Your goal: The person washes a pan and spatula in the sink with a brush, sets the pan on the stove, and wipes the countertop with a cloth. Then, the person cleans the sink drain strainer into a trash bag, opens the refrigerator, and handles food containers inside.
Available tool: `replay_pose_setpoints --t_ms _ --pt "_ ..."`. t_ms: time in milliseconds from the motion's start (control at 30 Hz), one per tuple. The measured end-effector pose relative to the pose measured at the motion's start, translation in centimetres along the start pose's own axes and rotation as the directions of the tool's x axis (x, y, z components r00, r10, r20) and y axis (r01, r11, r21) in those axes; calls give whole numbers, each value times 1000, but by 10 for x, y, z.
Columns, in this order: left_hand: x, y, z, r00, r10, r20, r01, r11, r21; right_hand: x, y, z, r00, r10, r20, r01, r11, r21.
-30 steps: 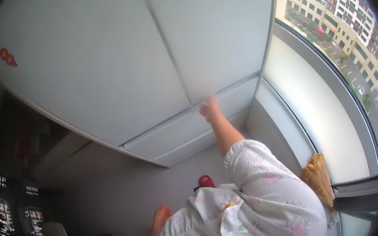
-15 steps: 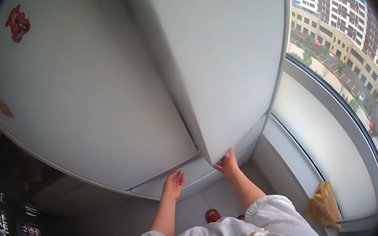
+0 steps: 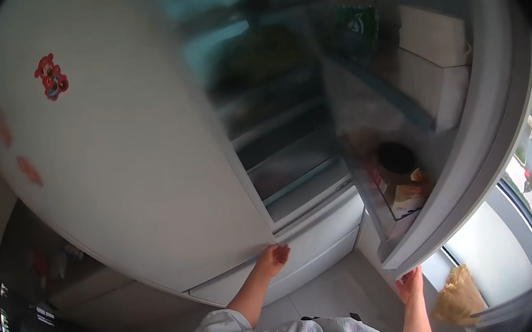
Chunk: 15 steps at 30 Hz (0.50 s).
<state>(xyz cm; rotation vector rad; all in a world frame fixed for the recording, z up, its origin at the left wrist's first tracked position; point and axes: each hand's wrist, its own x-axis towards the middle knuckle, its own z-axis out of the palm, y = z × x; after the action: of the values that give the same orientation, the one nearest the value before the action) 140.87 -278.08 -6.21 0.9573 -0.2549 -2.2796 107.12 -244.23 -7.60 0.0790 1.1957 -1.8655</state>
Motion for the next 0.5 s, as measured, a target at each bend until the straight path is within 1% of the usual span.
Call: replay_pose_setpoints --t_ms 33,67,133,233,267,300,333,367,400,433,467,500 --pt "-6 3 23 992 -126 13 124 986 114 5 -4 -6 1000 -13 7 13 1000 -17" --pt "-14 7 47 992 -104 74 83 966 245 7 -6 -5 999 -43 -34 43 999 3" --pt "-37 19 100 976 -80 202 -27 878 477 7 -11 1 989 -96 -112 100 994 35" --pt "-78 37 151 941 52 333 -281 665 692 24 30 -25 945 -148 -291 238 922 305" --pt "-90 44 159 918 89 386 -361 588 724 14 43 -5 893 -77 -443 256 898 359" --pt "-102 53 164 890 119 440 -436 504 745 18 71 -16 941 -45 -335 164 928 336" --pt "-114 60 167 838 197 509 -542 411 733 35 108 -37 998 11 -67 0 987 160" --pt "-121 69 166 815 244 526 -580 343 739 31 115 -3 992 87 -91 -98 988 -122" --pt "-127 79 162 790 288 541 -609 275 744 5 108 73 978 154 -138 -197 898 -393" --pt "-132 88 155 764 331 553 -631 208 747 -7 98 126 987 121 104 -57 874 -483" --pt "-135 94 143 815 289 502 -575 300 762 3 97 164 942 124 313 80 819 -568" --pt "-132 97 125 879 204 432 -477 418 773 14 95 205 869 136 475 144 850 -506"
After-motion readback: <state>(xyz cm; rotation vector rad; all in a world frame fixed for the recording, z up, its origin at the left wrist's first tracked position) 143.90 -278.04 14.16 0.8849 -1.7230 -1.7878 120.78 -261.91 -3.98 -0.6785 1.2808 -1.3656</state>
